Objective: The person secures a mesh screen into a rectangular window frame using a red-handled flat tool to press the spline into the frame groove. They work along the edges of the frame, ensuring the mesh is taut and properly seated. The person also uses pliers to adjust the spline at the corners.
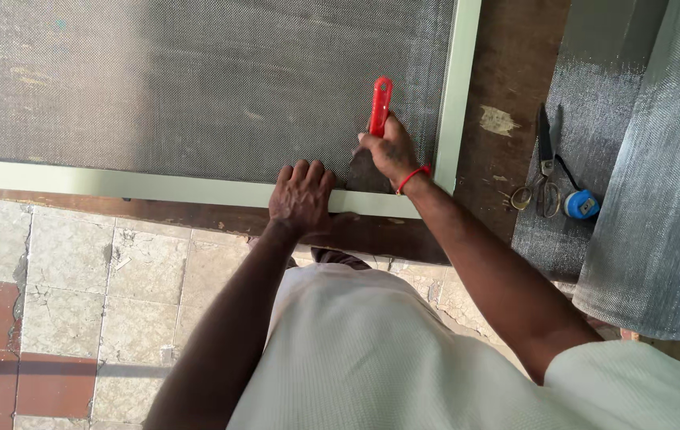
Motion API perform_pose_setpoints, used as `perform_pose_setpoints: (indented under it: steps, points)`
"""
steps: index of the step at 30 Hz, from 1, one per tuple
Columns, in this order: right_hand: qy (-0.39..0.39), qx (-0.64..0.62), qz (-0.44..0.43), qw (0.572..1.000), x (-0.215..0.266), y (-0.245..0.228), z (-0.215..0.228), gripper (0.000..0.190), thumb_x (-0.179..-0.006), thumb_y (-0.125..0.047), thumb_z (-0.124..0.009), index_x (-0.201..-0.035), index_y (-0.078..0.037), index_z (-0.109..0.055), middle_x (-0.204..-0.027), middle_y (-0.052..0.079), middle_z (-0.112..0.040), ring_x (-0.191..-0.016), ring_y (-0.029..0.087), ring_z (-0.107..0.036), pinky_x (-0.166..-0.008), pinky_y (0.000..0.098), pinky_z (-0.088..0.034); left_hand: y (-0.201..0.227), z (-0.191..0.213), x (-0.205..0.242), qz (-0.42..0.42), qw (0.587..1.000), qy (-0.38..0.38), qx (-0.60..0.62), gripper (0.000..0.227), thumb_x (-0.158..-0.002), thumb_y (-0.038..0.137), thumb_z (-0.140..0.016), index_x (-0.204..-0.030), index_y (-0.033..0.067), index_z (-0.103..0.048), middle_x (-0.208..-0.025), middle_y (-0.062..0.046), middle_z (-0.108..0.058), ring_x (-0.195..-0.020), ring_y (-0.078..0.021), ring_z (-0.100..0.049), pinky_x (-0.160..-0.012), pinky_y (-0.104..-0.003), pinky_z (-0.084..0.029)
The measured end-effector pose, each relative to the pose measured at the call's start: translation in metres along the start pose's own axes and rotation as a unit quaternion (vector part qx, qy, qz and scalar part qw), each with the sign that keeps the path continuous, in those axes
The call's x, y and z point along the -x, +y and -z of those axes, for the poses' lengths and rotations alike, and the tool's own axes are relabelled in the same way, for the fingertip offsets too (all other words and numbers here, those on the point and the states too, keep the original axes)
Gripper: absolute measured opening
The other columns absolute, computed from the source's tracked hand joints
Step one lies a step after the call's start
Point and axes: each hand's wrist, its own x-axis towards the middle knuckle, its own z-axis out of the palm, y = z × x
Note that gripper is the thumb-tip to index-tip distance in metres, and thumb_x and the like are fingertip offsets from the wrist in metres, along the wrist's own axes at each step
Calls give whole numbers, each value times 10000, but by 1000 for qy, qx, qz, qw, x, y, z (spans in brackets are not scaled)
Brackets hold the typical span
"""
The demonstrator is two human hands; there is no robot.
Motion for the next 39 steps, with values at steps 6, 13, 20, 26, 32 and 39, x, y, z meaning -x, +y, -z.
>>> perform_pose_setpoints:
  steps: [6,13,20,26,32,39]
  points:
    - [35,-15,157,987,70,-8,-7,217,-960,-174,-639,-1095,-58,-514,-881,4,-590,-796,130,-675,-741,315,-551,2,-6,2,8,1000,-29,0,917,-730,952,-545,-1086,111,-632,-1031,-70,-525,-972,-241,-499,-861,-408,-410]
    - [34,-50,116,991,33,-10,-5,183,-1007,-188,-677,-1065,-63,-556,-928,-9,-559,-843,101,-532,-801,281,-486,-35,11,19,-42,993,71,-81,871,-744,904,-576,-1164,142,-618,-1079,-54,-542,-1037,-234,-511,-862,-422,-415]
    - [-51,-66,33,996,-9,-4,-70,167,-937,-180,-701,-1009,-71,-596,-885,-18,-592,-827,101,-558,-777,283,-487,-73,19,35,31,998,-28,-37,949,-703,956,-576,-1125,107,-629,-1060,-60,-545,-1007,-234,-511,-905,-410,-419]
    - [-60,1,-1,998,-14,-20,-77,189,-921,-198,-726,-984,-64,-609,-865,-1,-600,-788,126,-565,-737,318,-499,-68,25,33,19,1000,-1,-21,957,-682,955,-577,-1099,97,-642,-1041,-56,-547,-1005,-233,-517,-915,-400,-426]
    - [-13,99,170,980,36,-22,-80,236,-976,-226,-691,-1067,-36,-585,-890,57,-656,-791,159,-648,-751,336,-533,-73,21,33,22,999,-44,-16,952,-699,946,-584,-1095,82,-643,-1033,-68,-541,-997,-236,-505,-905,-396,-417]
    - [0,14,199,980,72,-22,-80,199,-1031,-204,-640,-1116,-55,-540,-916,20,-660,-854,123,-648,-795,295,-532,-74,12,44,-9,999,41,19,923,-679,930,-616,-1062,90,-638,-1049,-69,-545,-1015,-253,-507,-906,-406,-402]
